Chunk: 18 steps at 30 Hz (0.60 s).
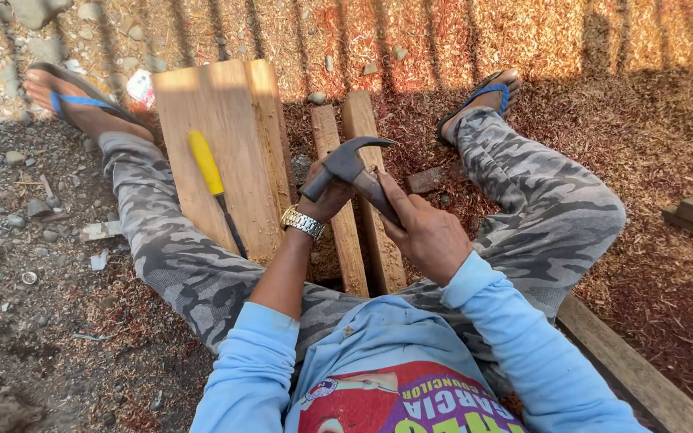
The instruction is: Chiseling and hammering a wooden block to create a specific shape or joint.
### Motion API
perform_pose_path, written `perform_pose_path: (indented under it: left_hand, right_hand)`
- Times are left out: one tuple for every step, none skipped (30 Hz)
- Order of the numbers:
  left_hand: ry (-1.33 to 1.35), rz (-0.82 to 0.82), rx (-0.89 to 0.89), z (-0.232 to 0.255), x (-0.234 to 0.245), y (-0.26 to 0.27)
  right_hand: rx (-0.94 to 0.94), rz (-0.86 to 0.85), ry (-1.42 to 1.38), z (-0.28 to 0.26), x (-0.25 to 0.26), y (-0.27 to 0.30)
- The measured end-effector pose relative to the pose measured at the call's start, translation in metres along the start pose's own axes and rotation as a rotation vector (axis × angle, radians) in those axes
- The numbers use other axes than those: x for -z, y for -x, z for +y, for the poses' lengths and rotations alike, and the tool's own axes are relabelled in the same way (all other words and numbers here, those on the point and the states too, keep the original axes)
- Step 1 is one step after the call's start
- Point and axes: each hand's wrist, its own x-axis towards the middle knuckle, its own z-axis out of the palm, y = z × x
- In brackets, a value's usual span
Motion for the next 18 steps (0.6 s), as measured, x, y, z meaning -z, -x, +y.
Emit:
perform_pose_path:
  left_hand:
    - [0.013, 0.0, -0.003, 0.0, -0.002, 0.001]
    - [0.01, -0.005, -0.007, -0.015, -0.003, -0.003]
    - [-0.068, 0.005, 0.008, -0.031, -0.004, -0.008]
    - [-0.136, 0.003, 0.045, -0.046, -0.011, 0.002]
    - [-0.131, -0.014, 0.063, -0.048, -0.013, 0.011]
    - [-0.144, 0.023, 0.001, -0.049, -0.012, 0.018]
    - [-0.158, 0.059, -0.062, -0.049, -0.011, 0.026]
    - [-0.164, 0.069, -0.091, -0.061, -0.002, 0.005]
    - [0.148, 0.115, -0.025, -0.071, 0.006, -0.018]
    - [0.469, 0.143, 0.059, -0.081, 0.008, -0.03]
    - [0.471, 0.136, 0.046, -0.046, 0.018, -0.063]
    - [0.332, 0.251, 0.2, -0.011, 0.024, -0.07]
    - [0.188, 0.357, 0.358, 0.022, 0.032, -0.077]
    - [0.191, 0.366, 0.365, 0.015, 0.03, -0.079]
    - [0.118, 0.369, 0.419, 0.011, 0.028, -0.081]
    - [0.035, 0.377, 0.45, 0.01, 0.033, -0.094]
    - [0.027, 0.39, 0.434, 0.035, 0.034, -0.089]
    - [-0.046, 0.348, 0.627, 0.058, 0.031, -0.078]
  right_hand:
    - [-0.053, -0.144, 0.088, 0.0, 0.002, -0.002]
    - [-0.056, -0.137, 0.086, -0.005, 0.006, -0.003]
    - [-0.047, -0.072, 0.067, -0.008, 0.009, -0.004]
    - [-0.055, -0.026, 0.038, -0.015, 0.012, 0.003]
    - [-0.074, -0.039, 0.029, -0.007, 0.004, 0.007]
    - [-0.068, -0.004, -0.002, 0.0, -0.004, 0.008]
    - [-0.062, 0.03, -0.033, 0.005, -0.01, 0.009]
    - [-0.045, 0.054, -0.02, 0.007, -0.007, 0.002]
    - [-0.109, -0.064, -0.009, 0.009, -0.002, -0.004]
    - [-0.192, -0.193, -0.003, 0.01, 0.001, -0.003]
    - [-0.194, -0.181, 0.006, 0.012, 0.006, -0.008]
    - [-0.146, -0.103, -0.037, 0.009, 0.008, -0.002]
    - [-0.1, -0.023, -0.08, 0.005, 0.01, 0.004]
    - [-0.095, -0.034, -0.081, 0.003, 0.006, 0.011]
    - [-0.05, 0.056, -0.119, 0.0, 0.005, 0.018]
    - [0.01, 0.167, -0.158, -0.001, 0.005, 0.019]
    - [0.028, 0.178, -0.16, 0.002, 0.003, 0.022]
    - [-0.082, 0.147, -0.218, 0.003, 0.0, 0.03]
